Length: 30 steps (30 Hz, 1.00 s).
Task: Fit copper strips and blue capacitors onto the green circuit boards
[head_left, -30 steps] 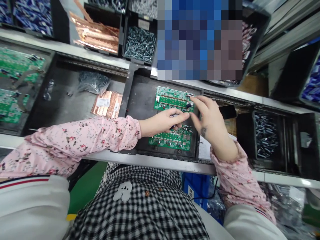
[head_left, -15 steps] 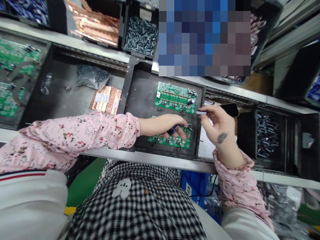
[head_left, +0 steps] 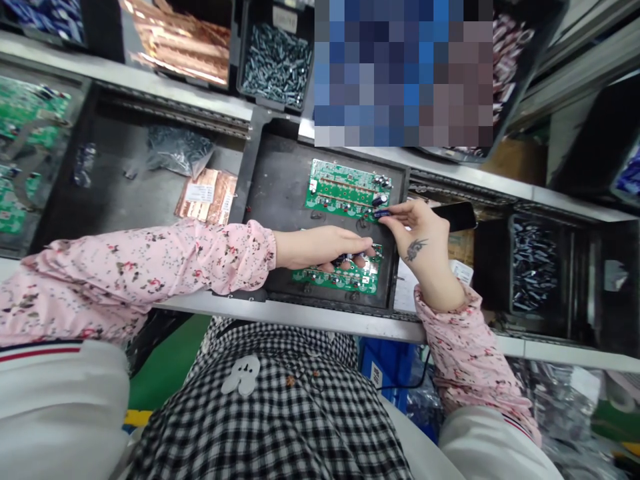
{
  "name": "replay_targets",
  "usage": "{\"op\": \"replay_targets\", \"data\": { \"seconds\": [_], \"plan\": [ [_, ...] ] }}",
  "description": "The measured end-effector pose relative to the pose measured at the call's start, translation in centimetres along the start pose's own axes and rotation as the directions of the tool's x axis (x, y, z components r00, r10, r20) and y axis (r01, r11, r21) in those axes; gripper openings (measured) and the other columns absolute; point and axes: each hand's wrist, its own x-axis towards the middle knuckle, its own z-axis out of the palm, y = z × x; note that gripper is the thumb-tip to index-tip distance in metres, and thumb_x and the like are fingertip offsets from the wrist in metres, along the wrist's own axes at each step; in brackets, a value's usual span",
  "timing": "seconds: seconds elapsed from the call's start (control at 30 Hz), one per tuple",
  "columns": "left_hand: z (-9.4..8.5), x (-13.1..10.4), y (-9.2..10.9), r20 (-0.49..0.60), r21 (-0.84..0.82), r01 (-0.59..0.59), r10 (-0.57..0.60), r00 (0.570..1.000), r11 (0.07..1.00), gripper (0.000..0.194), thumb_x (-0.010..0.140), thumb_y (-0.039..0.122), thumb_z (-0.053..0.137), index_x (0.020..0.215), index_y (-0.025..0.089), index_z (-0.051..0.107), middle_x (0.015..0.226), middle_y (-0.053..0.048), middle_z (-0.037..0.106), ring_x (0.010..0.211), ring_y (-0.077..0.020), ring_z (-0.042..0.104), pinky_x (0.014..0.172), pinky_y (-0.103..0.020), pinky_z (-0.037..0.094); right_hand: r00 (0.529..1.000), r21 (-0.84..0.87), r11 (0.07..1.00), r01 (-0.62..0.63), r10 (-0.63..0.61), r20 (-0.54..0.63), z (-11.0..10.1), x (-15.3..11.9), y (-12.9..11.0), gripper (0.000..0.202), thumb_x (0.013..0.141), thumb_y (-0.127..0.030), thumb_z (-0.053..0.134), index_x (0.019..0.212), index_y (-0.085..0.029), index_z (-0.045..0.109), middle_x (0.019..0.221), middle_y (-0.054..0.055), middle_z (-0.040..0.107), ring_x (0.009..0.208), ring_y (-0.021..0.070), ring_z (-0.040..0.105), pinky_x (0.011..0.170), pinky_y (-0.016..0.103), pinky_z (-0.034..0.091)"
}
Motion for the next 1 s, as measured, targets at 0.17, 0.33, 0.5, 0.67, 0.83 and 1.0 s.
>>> {"op": "replay_targets", "data": {
  "seconds": [0.17, 0.33, 0.5, 0.67, 0.83, 1.0],
  "plan": [
    [-0.1, -0.1, 0.2, 0.012, 0.026, -0.009, 0.009, 1.0, 1.0, 0.036, 0.102, 0.042, 0.048, 0.128, 0.023, 0.065, 0.113, -0.003, 0.064, 0.078, -0.0096, 0.053, 0.059, -0.016, 0.036, 0.999, -0.065, 0.997, 0.037, -0.036, 0.011, -0.2, 0.1, -0.7, 0.01, 0.082, -0.032, 0.069, 0.088, -0.025, 0.065, 0.08, 0.002, 0.073, 0.072, 0.0214, 0.07, 0.072, 0.037, 0.059],
    [0.0, -0.1, -0.2, 0.0, 0.074, -0.078, 0.079, 0.997, 0.994, 0.031, 0.099, 0.039, 0.052, 0.121, 0.021, 0.064, 0.109, -0.003, 0.066, 0.078, -0.0109, 0.056, 0.059, -0.017, 0.038, 0.989, -0.208, 0.968, 0.141, -0.131, 0.064, -0.2, -0.2, -1.7, 0.009, 0.088, -0.031, 0.064, 0.092, -0.024, 0.067, 0.082, 0.004, 0.073, 0.073, 0.0236, 0.069, 0.072, 0.039, 0.057],
    [0.1, 0.2, -0.5, -0.03, 0.05, -0.121, 0.122, 0.992, 0.991, 0.024, 0.097, 0.034, 0.054, 0.113, 0.019, 0.065, 0.103, -0.004, 0.067, 0.075, -0.0112, 0.056, 0.056, -0.018, 0.037, 0.963, -0.36, 0.893, 0.27, -0.251, 0.1, -0.2, -0.7, -2.8, 0.011, 0.094, -0.031, 0.059, 0.096, -0.026, 0.068, 0.093, 0.007, 0.074, 0.089, 0.0285, 0.069, 0.081, 0.046, 0.056],
    [0.1, -0.1, -0.2, -0.045, 0.019, -0.118, 0.118, 0.992, 0.993, 0.021, 0.097, 0.035, 0.055, 0.105, 0.018, 0.066, 0.097, -0.003, 0.066, 0.077, -0.012, 0.056, 0.057, -0.019, 0.038, 0.949, -0.104, 0.949, 0.298, -0.282, 0.142, -1.6, -2.3, -4.8, 0.025, 0.092, -0.035, 0.063, 0.116, -0.027, 0.068, 0.112, 0.009, 0.071, 0.092, 0.0253, 0.068, 0.081, 0.044, 0.057],
    [0.3, -0.1, 0.4, -0.024, -0.091, -0.032, 0.03, 0.999, 0.995, 0.02, 0.091, 0.022, 0.058, 0.109, 0.017, 0.064, 0.099, -0.003, 0.066, 0.076, -0.0106, 0.056, 0.055, -0.017, 0.035, 0.938, 0.035, 0.962, 0.271, -0.272, 0.214, -2.4, -2.0, -4.3, 0.01, 0.09, -0.033, 0.066, 0.098, -0.028, 0.071, 0.09, 0.003, 0.073, 0.082, 0.022, 0.068, 0.077, 0.038, 0.056],
    [0.1, 0.2, 0.1, -0.049, -0.105, -0.023, 0.018, 0.999, 0.994, 0.029, 0.089, 0.019, 0.059, 0.118, 0.015, 0.061, 0.102, -0.005, 0.068, 0.07, -0.0094, 0.053, 0.052, -0.018, 0.03, 0.994, -0.184, 0.977, 0.111, -0.111, 0.013, -2.2, 0.9, -0.8, 0.015, 0.086, -0.03, 0.066, 0.1, -0.026, 0.067, 0.089, 0.003, 0.072, 0.076, 0.0228, 0.065, 0.074, 0.039, 0.054]
  ]
}}
